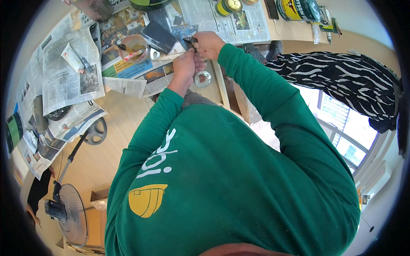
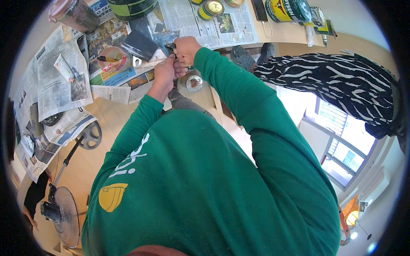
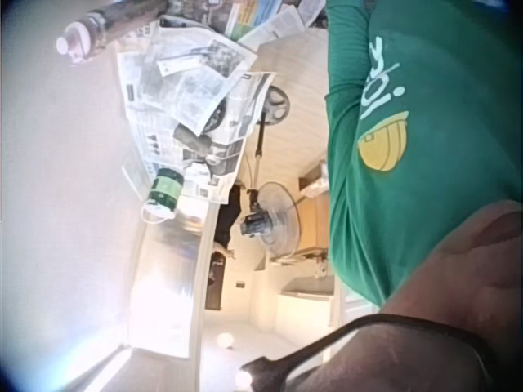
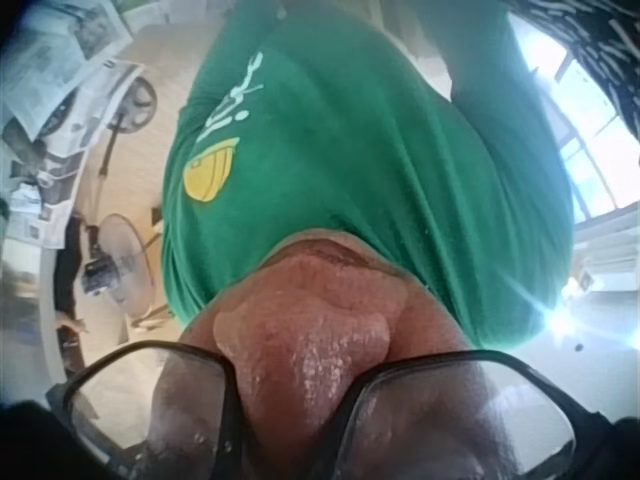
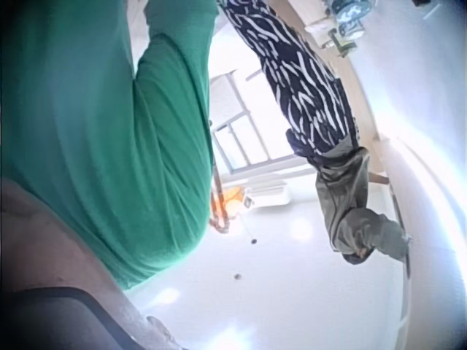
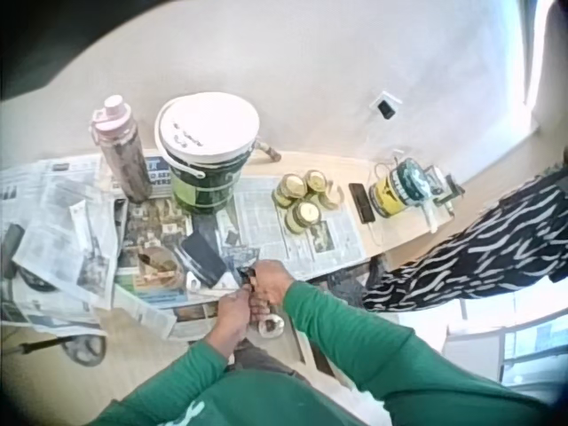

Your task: The person kneels on the floor and uses a small brush to apply a sealant or caulk along the base of a wall and around a floor pipe. They repeatedly dip the brush into a container to reload the material and smooth the bead along the edges.

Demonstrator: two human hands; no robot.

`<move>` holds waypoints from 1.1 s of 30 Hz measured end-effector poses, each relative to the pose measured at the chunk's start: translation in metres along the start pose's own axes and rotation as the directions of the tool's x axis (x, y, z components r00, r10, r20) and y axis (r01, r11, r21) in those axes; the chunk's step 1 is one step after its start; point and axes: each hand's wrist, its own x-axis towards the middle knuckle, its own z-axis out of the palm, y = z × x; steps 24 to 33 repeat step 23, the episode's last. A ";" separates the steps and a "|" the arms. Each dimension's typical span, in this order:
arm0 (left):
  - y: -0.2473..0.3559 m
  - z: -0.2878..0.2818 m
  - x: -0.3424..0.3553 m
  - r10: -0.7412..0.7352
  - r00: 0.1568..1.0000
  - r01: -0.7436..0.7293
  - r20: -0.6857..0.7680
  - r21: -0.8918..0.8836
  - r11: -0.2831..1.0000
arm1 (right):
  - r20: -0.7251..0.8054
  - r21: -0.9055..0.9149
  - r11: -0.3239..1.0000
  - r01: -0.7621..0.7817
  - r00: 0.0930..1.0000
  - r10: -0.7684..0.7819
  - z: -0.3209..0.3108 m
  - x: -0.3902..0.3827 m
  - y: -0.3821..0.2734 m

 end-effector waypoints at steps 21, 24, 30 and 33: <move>-0.010 -0.006 0.000 0.053 0.998 -0.052 0.017 -0.062 0.997 | -0.107 -0.006 1.000 -0.001 0.994 0.000 0.008 0.013 -0.013; -0.010 -0.008 -0.002 0.043 0.999 -0.042 0.016 -0.033 0.999 | -0.151 -0.144 0.989 -0.016 0.989 -0.006 0.001 0.030 -0.002; -0.010 -0.008 -0.002 0.043 0.999 -0.042 0.016 -0.033 0.999 | -0.151 -0.144 0.989 -0.016 0.989 -0.006 0.001 0.030 -0.002; -0.010 -0.008 -0.002 0.043 0.999 -0.042 0.016 -0.033 0.999 | -0.151 -0.144 0.989 -0.016 0.989 -0.006 0.001 0.030 -0.002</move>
